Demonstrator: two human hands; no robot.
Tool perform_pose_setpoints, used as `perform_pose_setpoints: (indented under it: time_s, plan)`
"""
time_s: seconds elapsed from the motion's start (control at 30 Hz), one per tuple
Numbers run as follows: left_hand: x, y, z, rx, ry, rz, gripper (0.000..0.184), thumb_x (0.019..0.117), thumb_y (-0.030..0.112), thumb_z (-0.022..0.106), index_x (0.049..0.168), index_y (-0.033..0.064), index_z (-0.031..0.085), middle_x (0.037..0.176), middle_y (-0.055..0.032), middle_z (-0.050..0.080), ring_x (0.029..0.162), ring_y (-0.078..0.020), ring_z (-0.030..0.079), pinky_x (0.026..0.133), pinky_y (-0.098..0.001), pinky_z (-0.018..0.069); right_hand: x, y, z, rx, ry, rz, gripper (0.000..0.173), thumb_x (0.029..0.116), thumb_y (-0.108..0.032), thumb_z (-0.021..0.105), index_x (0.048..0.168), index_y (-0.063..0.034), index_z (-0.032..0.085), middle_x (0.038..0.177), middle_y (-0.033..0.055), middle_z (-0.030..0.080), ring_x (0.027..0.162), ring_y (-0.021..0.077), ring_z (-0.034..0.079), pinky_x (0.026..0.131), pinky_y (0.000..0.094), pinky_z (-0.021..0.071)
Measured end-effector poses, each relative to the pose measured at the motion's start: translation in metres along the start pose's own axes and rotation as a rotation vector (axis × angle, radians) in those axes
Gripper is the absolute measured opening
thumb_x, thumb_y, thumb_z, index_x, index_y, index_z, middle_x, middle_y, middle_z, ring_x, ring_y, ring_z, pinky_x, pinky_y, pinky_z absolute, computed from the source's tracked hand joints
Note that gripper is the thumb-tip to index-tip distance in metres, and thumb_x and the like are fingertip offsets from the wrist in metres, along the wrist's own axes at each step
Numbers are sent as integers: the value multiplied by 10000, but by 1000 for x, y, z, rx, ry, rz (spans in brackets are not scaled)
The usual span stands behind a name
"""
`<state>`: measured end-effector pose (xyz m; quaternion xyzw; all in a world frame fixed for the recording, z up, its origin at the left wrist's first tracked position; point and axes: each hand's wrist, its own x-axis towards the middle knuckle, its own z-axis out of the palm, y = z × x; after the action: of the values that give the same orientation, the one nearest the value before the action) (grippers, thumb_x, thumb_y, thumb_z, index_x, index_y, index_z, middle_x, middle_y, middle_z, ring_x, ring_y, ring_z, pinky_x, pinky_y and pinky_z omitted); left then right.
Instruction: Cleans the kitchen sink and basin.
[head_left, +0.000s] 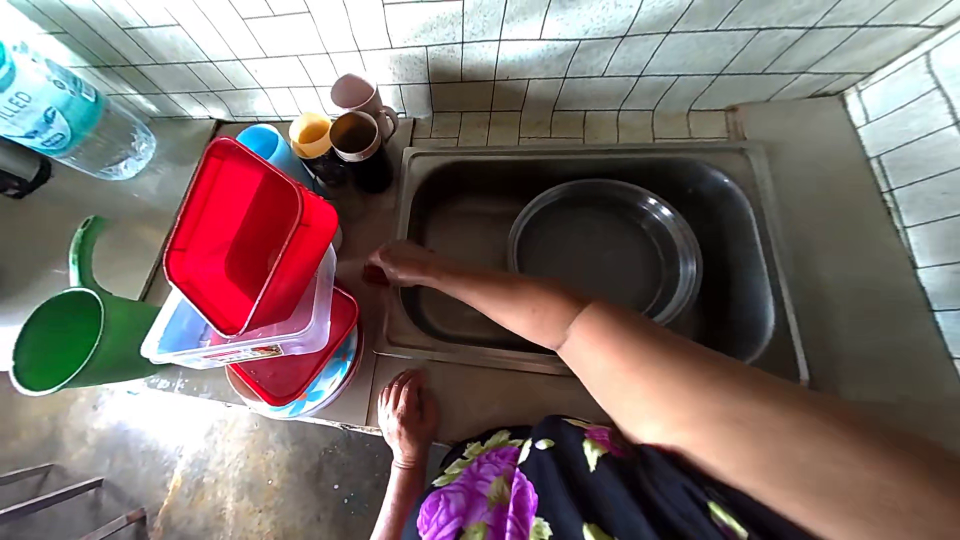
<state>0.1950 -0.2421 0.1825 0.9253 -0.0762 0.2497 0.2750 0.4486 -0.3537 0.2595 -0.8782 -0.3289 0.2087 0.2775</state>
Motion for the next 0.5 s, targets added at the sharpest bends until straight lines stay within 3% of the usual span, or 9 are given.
perform_pose_setpoints:
  time_s: [0.1,0.17,0.27,0.33,0.4,0.5]
  plan:
    - [0,-2,0,-15,3,4,251,898,138,557,908,4,769,991,-154,771,963,-307,739,901,-415,564,-19,10,-22,308,64,13,377,969,88,477,1247,-13,710,1269,192,688,1221,318,629,1063,507,465]
    - [0,0,0,-20,-7,0,239,905,121,562,919,0,768,989,-160,769,964,-312,738,902,-423,564,-21,36,-37,483,267,137,358,967,74,496,1243,-8,710,1277,172,692,1213,265,636,1063,460,478]
    - [-2,2,-2,-17,-16,-12,226,910,102,567,919,-2,768,986,-174,767,959,-321,739,903,-434,562,-7,72,-22,752,505,431,309,1004,-29,494,1258,3,667,1234,179,678,1128,253,647,968,455,521]
    - [-1,1,-2,-14,-12,-16,231,913,103,565,915,-4,770,984,-175,768,956,-324,741,898,-435,567,1,69,5,887,517,542,327,1066,-124,446,1336,-15,595,1264,188,643,1151,270,624,969,472,511]
    - [0,0,-1,-10,-13,-20,235,917,111,566,915,-4,771,983,-174,768,956,-328,740,892,-436,568,2,53,31,922,501,573,380,1091,-143,407,1429,-20,531,1354,219,613,1261,318,587,1040,514,479]
    - [-1,2,-1,2,-37,-32,239,919,138,572,915,14,776,990,-160,771,956,-317,739,892,-443,561,-29,22,64,802,365,571,323,1068,-134,452,1314,24,591,1245,245,643,1172,358,623,978,556,507]
